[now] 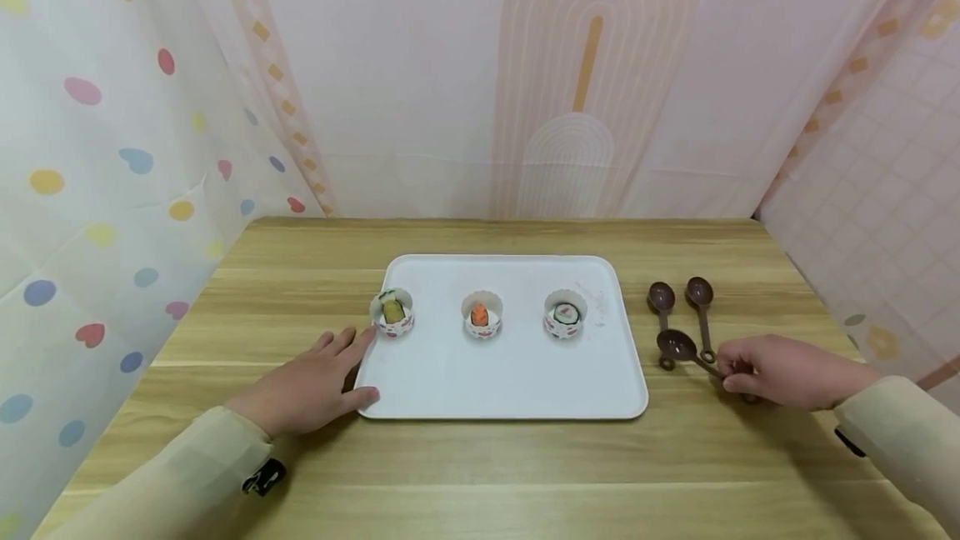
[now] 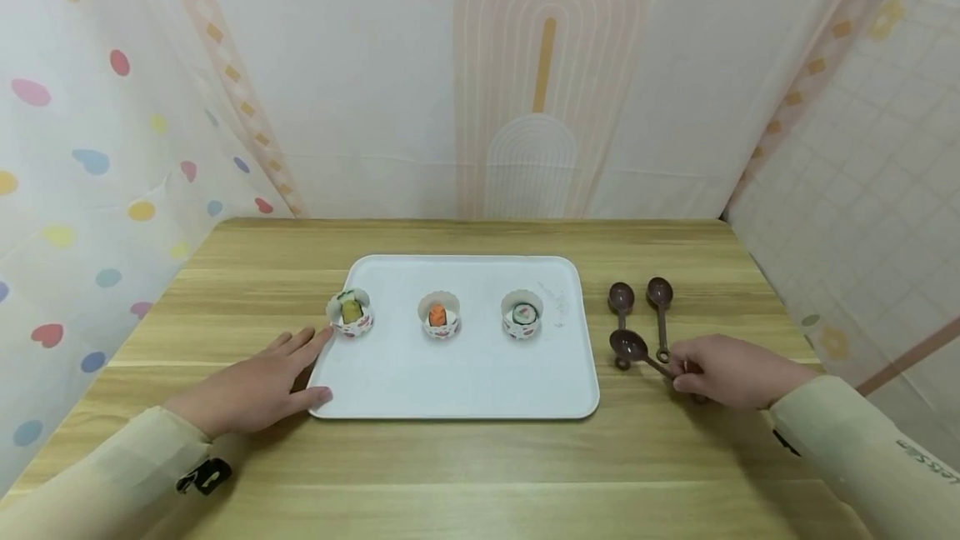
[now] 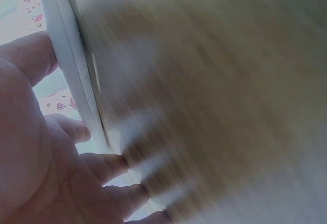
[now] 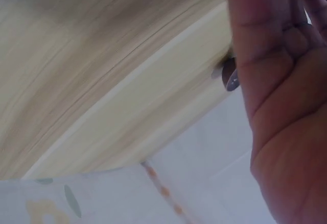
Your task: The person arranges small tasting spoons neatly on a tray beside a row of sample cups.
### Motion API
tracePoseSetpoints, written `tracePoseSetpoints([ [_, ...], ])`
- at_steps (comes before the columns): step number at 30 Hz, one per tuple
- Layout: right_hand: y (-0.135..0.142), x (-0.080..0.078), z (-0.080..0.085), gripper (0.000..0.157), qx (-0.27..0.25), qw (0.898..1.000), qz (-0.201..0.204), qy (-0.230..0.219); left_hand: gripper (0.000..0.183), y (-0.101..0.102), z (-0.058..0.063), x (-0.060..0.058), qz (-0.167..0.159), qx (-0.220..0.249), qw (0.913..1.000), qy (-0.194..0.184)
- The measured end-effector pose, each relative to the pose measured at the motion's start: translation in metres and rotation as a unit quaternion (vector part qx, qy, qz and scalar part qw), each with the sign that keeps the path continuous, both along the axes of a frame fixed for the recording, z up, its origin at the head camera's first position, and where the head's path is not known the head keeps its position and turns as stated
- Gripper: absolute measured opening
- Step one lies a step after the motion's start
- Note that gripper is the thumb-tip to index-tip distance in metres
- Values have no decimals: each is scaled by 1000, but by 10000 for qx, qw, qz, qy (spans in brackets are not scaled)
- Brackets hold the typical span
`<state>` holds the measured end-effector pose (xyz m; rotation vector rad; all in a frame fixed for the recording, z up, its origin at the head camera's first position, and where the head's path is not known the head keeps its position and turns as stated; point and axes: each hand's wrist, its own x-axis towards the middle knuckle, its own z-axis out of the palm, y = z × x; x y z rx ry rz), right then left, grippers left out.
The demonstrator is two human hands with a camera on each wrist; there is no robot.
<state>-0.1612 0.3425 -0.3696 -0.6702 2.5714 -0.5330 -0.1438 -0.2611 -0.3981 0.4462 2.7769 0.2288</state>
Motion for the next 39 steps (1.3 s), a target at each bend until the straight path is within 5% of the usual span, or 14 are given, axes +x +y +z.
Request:
tracePoseSetpoints([
  [21,-68,-11,7,13,-1351,9872,-717,-461,96,0,-2,-1,-33,-4,10000,10],
  [39,-133,-19,1,15,-2412,9596,-1176,-852,95,1,0,1,-79,-143,9999,-4],
])
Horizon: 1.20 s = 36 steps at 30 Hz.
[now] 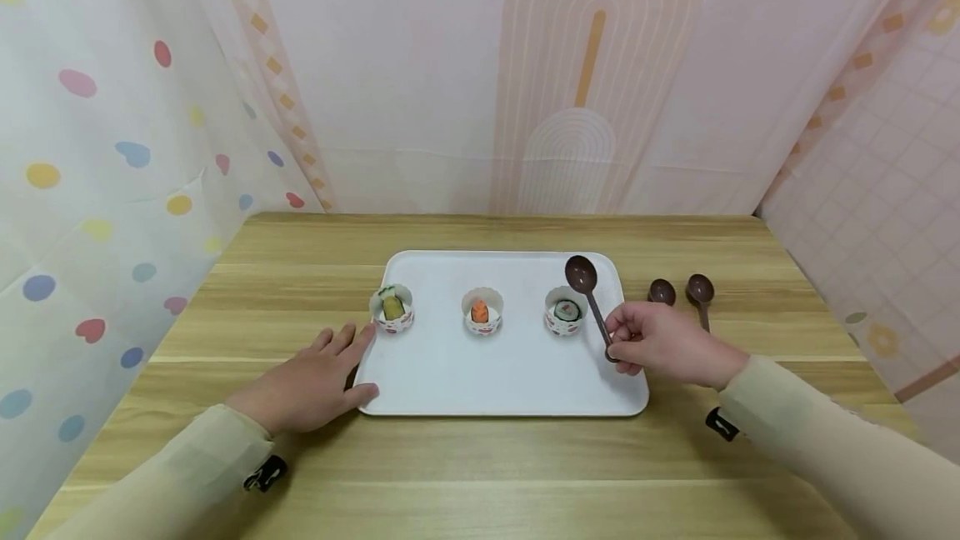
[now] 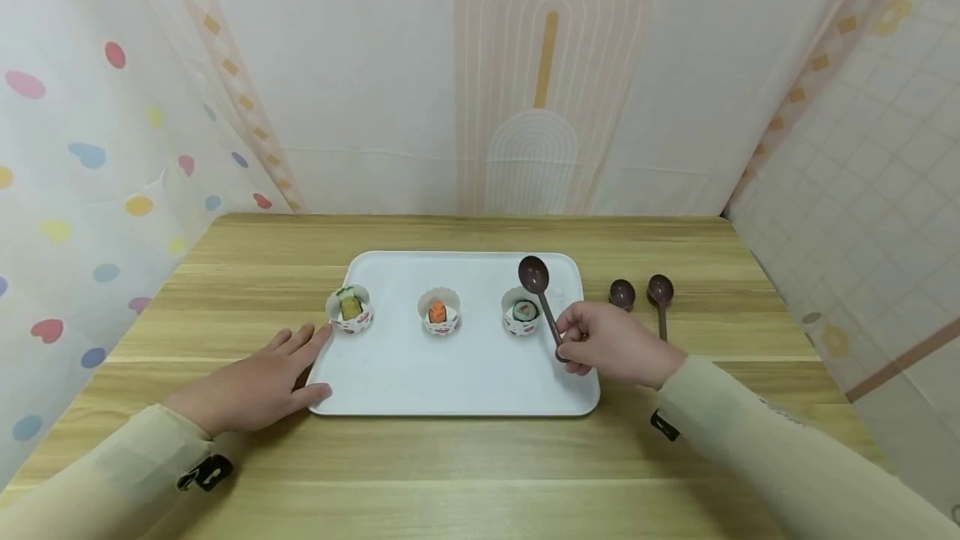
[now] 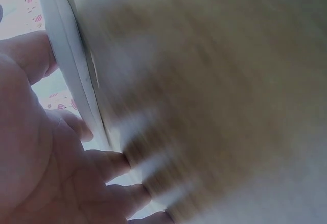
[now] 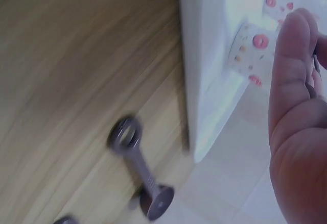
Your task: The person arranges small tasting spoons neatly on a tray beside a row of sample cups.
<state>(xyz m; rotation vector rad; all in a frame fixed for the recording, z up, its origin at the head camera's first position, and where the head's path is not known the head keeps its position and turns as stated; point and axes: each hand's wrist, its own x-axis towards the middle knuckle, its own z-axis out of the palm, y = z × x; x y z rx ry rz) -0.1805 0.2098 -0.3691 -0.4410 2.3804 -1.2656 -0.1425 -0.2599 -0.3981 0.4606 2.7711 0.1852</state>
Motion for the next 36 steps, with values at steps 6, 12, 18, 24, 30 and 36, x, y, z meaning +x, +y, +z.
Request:
tracePoseSetpoints([
  [6,-19,0,0,22,-187,9995,-55,-265,93,2,1,0,-51,-10,10000,41],
  [12,-38,0,-4,20,-441,9978,-147,-471,91,5,3,1,-45,16,10000,40],
  [18,-61,1,-6,9,-575,9972,-154,-454,91,6,2,1,-34,61,10000,43],
  [24,-84,2,-5,7,-557,9961,-171,-656,91,6,1,-1,-28,65,10000,31],
  [30,-108,3,-4,8,-436,9960,-207,-748,91,7,2,-2,-43,77,10000,7],
  [36,-133,1,-5,8,-180,9977,-100,-653,92,8,3,-2,-23,55,10000,2],
])
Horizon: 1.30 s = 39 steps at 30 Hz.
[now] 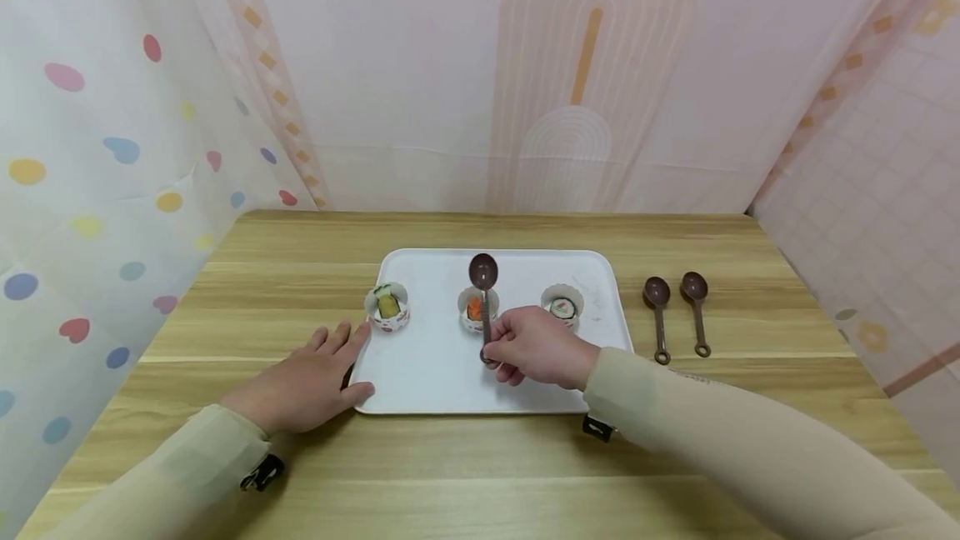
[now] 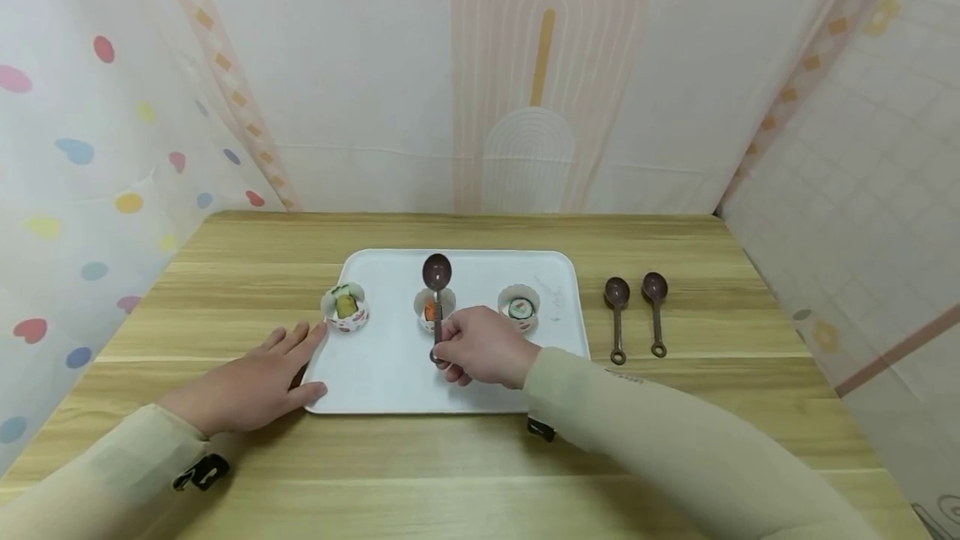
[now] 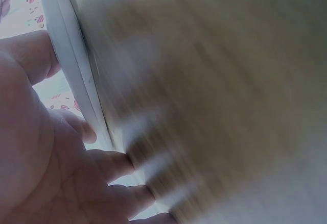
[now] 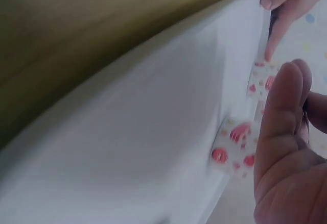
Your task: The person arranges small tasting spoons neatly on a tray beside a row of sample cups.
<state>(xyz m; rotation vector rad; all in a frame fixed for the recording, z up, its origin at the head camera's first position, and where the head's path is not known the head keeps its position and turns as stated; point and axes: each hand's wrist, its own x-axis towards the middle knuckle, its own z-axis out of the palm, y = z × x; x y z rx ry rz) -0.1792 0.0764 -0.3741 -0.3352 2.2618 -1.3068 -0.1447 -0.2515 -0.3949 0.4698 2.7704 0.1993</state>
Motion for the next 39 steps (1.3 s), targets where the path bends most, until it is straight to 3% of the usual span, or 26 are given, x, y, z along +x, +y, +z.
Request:
tracePoseSetpoints([
  [10,-40,-1,-12,21,195,9996,148,110,93,-2,-3,-1,-14,-33,10000,-3],
  [17,-56,0,-18,22,169,9998,-22,-37,93,-3,-6,-3,-53,-68,10000,44],
  [39,-73,-4,-22,26,763,9968,-157,-203,92,-2,-5,-2,-96,-51,9999,132],
])
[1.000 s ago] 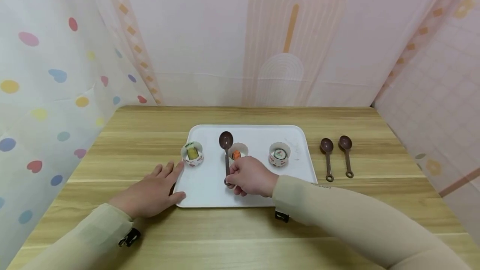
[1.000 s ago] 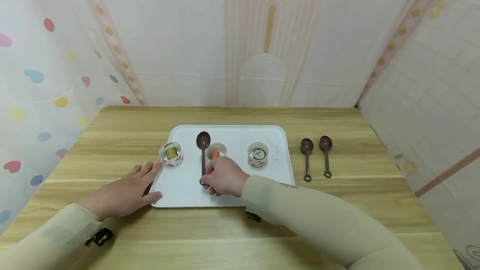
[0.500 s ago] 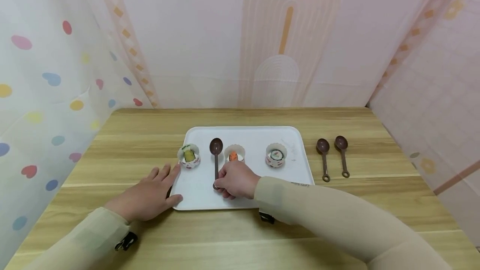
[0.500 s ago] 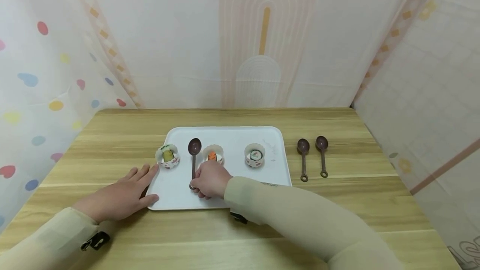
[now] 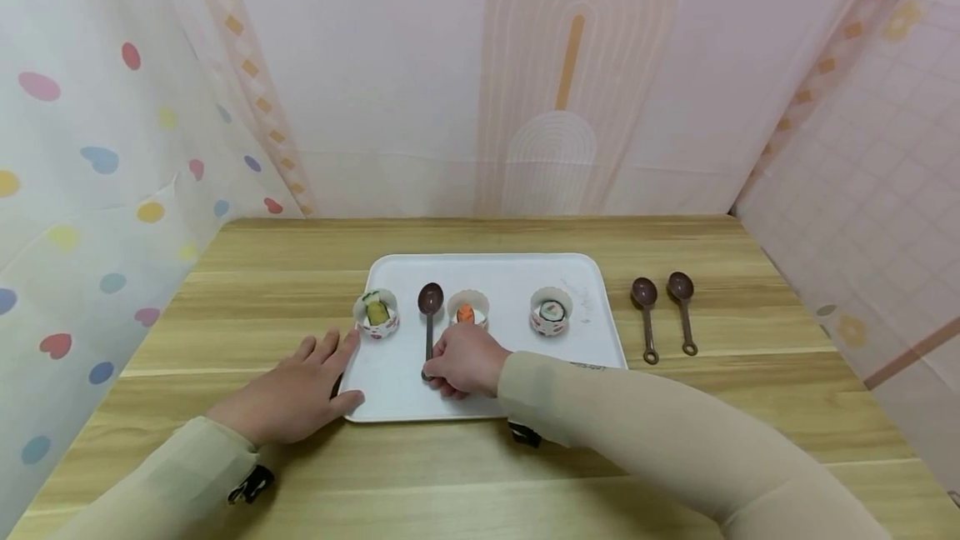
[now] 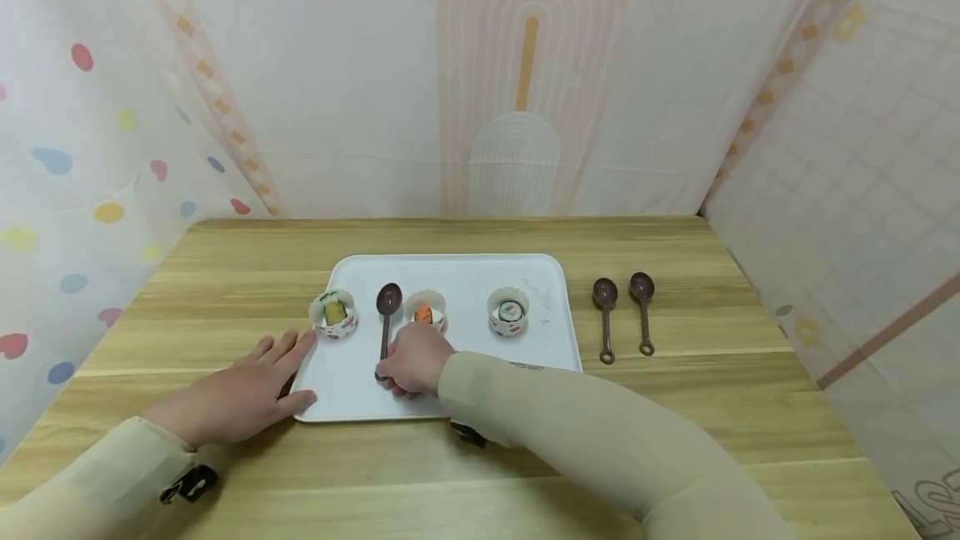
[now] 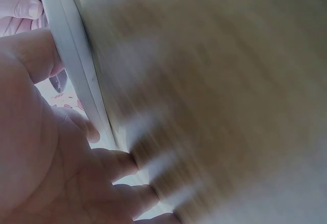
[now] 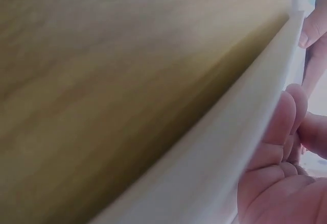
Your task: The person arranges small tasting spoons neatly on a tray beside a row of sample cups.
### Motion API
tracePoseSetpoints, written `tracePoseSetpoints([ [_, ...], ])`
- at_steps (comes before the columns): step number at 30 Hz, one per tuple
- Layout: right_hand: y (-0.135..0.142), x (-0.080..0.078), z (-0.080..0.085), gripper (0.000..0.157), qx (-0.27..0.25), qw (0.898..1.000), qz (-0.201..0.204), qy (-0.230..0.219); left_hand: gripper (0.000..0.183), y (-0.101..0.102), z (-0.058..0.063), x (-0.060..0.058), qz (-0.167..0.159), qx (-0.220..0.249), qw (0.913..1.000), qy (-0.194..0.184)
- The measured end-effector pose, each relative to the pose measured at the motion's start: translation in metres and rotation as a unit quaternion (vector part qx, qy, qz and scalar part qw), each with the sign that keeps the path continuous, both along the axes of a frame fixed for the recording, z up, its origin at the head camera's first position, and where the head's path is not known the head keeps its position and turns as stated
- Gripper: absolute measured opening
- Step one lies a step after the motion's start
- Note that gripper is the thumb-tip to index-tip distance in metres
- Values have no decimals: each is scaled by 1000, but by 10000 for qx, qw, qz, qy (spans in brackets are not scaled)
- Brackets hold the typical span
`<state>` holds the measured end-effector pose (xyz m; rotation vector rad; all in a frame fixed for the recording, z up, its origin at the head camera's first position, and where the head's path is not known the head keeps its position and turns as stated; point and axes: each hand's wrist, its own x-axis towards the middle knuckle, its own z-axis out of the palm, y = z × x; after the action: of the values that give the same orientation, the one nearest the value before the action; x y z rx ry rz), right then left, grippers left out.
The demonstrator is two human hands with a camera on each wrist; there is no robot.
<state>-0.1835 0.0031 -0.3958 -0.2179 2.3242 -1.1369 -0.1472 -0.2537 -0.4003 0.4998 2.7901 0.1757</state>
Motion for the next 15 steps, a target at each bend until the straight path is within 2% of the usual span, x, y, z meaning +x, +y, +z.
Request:
tracePoseSetpoints([
  [15,-7,0,4,24,318,9994,-94,-57,94,-1,-2,-2,45,-12,10000,-34],
])
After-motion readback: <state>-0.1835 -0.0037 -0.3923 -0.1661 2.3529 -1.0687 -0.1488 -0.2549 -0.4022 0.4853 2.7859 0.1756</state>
